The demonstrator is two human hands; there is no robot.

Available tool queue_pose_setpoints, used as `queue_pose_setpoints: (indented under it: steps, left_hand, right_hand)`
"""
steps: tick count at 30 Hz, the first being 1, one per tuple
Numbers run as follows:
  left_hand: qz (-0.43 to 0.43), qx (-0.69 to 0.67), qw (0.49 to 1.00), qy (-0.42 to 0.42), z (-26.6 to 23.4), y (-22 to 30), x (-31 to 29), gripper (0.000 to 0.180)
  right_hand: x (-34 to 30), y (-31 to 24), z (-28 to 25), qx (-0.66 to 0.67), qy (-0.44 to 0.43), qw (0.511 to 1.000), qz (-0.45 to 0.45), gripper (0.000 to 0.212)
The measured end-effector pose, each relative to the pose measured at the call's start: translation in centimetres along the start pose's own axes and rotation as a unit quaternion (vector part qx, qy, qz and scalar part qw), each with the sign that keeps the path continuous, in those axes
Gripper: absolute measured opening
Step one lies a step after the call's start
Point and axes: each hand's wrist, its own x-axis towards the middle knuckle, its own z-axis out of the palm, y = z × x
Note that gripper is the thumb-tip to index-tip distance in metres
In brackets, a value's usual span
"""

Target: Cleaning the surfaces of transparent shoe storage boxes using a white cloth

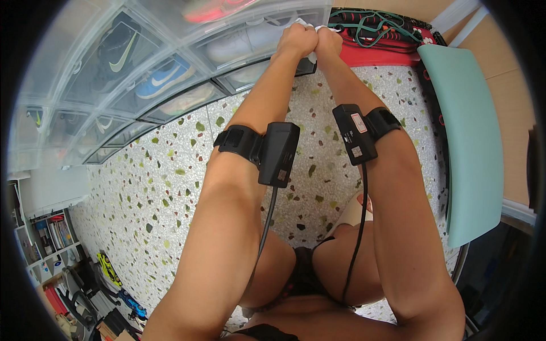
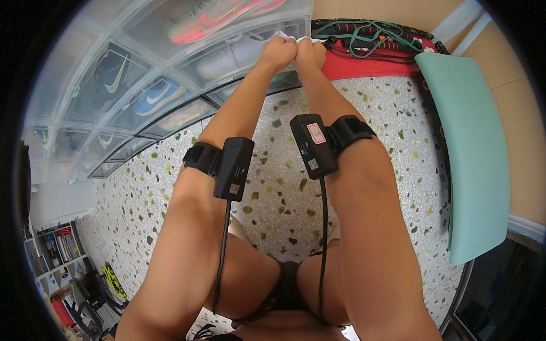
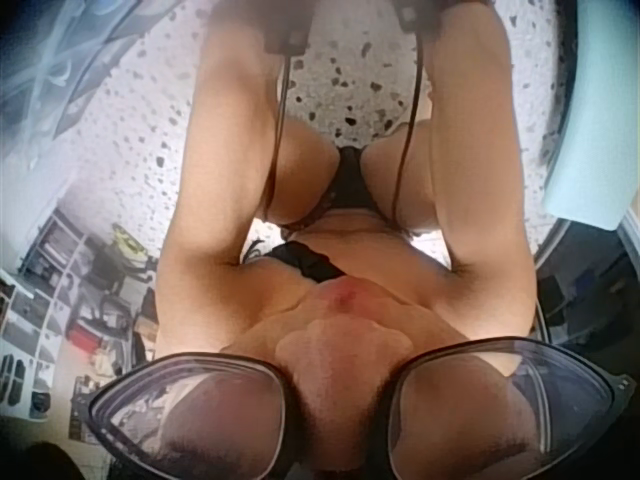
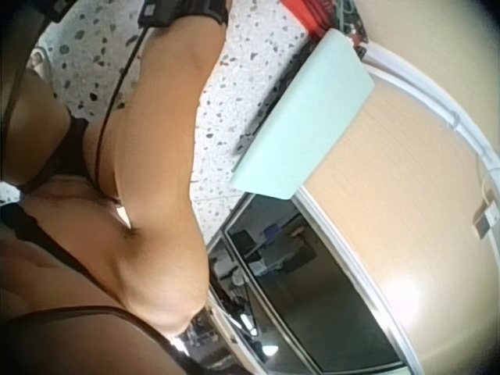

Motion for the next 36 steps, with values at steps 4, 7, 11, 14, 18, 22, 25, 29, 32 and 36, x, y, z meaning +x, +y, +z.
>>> queue_pose_setpoints:
  steps: [4, 7, 11, 14, 18, 22, 25, 29, 32, 36]
  left_hand:
    - [0.026, -0.027, 0.996, 0.075, -1.0, 2.0, -1.0, 0.048]
    - [0.069, -0.014, 0.992, 0.103, -1.9, 3.3, -1.5, 0.045]
    - [0.148, -0.035, 0.974, 0.169, -2.5, 4.5, -3.3, 0.041]
    - [0.22, -0.017, 0.95, 0.219, -3.2, 5.2, -3.1, 0.041]
    - [0.205, 0.005, 0.949, 0.241, -2.4, 4.9, -3.1, 0.042]
    - [0.137, -0.01, 0.957, 0.254, -1.8, 4.7, -2.2, 0.039]
    - [0.137, -0.003, 0.96, 0.245, -1.4, 3.8, -1.9, 0.038]
    - [0.096, -0.018, 0.981, 0.169, -0.3, 3.5, -2.0, 0.039]
    - [0.054, -0.006, 0.989, 0.134, 0.1, 2.6, -1.9, 0.04]
    - [-0.004, -0.032, 0.995, 0.091, 1.2, 0.4, -1.1, 0.04]
  right_hand:
    - [-1.4, -2.4, 0.1, 0.04, 0.098, 0.989, -0.103, 0.036]
    - [-1.2, -3.9, -0.4, 0.153, 0.054, 0.972, -0.169, 0.033]
    - [-1.0, -5.2, -1.4, 0.214, -0.01, 0.939, -0.267, 0.029]
    - [0.2, -5.5, -1.9, 0.208, -0.031, 0.929, -0.303, 0.029]
    - [0.4, -4.8, -1.8, 0.209, -0.061, 0.917, -0.334, 0.025]
    - [0.4, -4.9, -0.5, 0.222, 0.002, 0.934, -0.281, 0.027]
    - [0.9, -3.5, -0.4, 0.18, 0.024, 0.942, -0.282, 0.028]
    - [2.6, -1.3, -0.8, 0.204, 0.0, 0.942, -0.266, 0.034]
    - [2.1, -0.3, -0.8, 0.159, -0.002, 0.961, -0.227, 0.035]
    - [0.9, 0.0, -0.2, -0.01, 0.027, 0.995, -0.091, 0.035]
